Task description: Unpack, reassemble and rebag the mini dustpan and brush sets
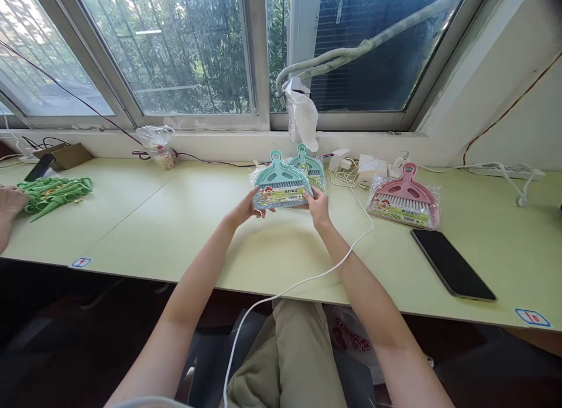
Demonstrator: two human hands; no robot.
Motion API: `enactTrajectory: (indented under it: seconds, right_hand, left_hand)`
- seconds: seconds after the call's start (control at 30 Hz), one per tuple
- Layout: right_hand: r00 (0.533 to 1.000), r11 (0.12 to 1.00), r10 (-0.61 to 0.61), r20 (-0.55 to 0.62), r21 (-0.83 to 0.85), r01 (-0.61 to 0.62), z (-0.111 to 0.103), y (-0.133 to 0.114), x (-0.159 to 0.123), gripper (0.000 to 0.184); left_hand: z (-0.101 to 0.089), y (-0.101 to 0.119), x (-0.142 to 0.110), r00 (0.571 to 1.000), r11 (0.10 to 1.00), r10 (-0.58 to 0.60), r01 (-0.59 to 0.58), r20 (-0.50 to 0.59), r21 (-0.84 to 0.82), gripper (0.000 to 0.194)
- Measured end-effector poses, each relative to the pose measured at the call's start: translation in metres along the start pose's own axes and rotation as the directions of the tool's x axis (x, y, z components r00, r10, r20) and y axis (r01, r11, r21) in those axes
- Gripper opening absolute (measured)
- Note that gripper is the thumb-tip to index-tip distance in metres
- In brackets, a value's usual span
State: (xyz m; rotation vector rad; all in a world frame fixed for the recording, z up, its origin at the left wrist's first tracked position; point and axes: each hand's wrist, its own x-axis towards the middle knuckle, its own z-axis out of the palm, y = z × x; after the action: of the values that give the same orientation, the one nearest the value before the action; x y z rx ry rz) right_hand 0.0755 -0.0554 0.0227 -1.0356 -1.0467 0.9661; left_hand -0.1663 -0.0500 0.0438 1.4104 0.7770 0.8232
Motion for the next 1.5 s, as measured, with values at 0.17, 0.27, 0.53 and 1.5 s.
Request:
enactTrajectory:
  seconds: [0.17, 0.27, 0.53, 1.5]
  right_hand:
    - [0.998, 0.999, 0.013, -0.054, 0.035, -0.011, 0.003, -0.005, -0.005, 0.061]
    - [0.997, 0.999, 0.026, -0.078, 0.038, -0.023, 0.003, -0.003, -0.005, 0.059]
    - [0.989, 0.982, -0.136, -0.056, -0.138, 0.127, 0.001, 0.007, -0.002, 0.059]
    - [0.987, 1.000, -0.020, -0.162, 0.004, 0.021, 0.004, 0.026, 0.000, 0.057]
  left_hand:
    - [-0.001, -0.003, 0.001, 0.992, 0.993, 0.111, -0.108, 0.057, -0.044, 0.090]
    - [0.000, -0.003, -0.002, 0.986, 0.988, 0.154, -0.151, 0.070, -0.041, 0.089]
    - [0.010, 0.000, -0.002, 0.973, 0.999, 0.022, -0.014, -0.231, 0.040, 0.056]
    - [0.026, 0.016, -0.010, 0.932, 0.939, 0.290, -0.233, -0.216, 0.254, 0.069]
